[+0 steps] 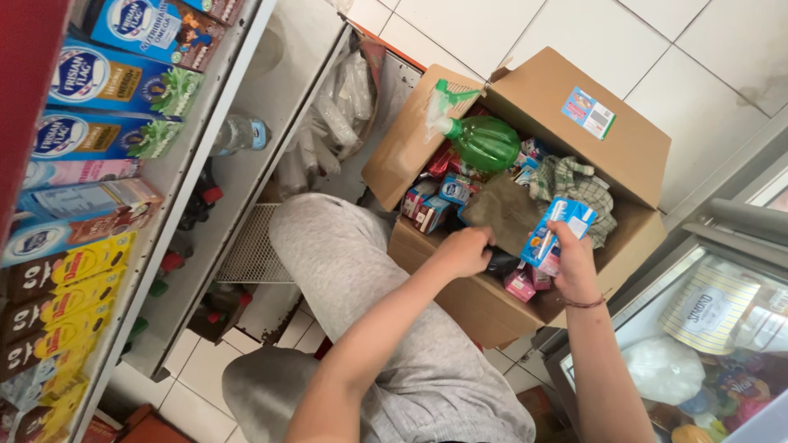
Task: The person scans packaged snacks with a barcode scanner and places them on a refrigerated shelf. They then spray a cleaning solution on the shelf and wipe it with a cloth. The person continues to scan and place items on the shelf.
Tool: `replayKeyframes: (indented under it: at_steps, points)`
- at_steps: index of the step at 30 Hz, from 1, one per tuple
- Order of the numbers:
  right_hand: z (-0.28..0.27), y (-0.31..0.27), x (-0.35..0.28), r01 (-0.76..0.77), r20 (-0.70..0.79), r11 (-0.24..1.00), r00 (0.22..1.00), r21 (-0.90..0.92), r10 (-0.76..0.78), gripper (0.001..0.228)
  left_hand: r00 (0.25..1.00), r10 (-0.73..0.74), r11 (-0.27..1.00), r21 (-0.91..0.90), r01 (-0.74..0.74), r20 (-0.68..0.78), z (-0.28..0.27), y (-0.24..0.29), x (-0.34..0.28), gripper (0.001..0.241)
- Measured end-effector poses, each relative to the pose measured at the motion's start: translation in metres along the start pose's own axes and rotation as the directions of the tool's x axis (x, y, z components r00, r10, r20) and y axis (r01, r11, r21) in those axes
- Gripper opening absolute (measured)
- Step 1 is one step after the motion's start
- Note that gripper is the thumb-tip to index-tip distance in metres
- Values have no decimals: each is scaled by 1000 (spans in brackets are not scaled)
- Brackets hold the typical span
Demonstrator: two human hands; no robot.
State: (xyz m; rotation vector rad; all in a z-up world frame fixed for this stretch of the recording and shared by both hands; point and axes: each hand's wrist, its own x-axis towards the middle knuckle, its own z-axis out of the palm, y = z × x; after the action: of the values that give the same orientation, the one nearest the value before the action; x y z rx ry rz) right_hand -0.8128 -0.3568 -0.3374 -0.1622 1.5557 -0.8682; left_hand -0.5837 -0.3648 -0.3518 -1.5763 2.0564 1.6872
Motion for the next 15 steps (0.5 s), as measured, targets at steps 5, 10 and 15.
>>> replayKeyframes:
  at_steps: [5,10,15]
  points:
    - [-5,-12,2,-6,-46,1000,999,-3,6,15,980,23,927,364,-94,196,22,9,10,67]
    - [1,-21,-5,-12,-13,999,1000,-47,11,15,994,-111,903,416,103,-4,76,-4,26,51]
    - [5,-24,-6,-5,-16,996,1000,-88,3,19,992,100,774,633,-26,-81,90,-12,36,29]
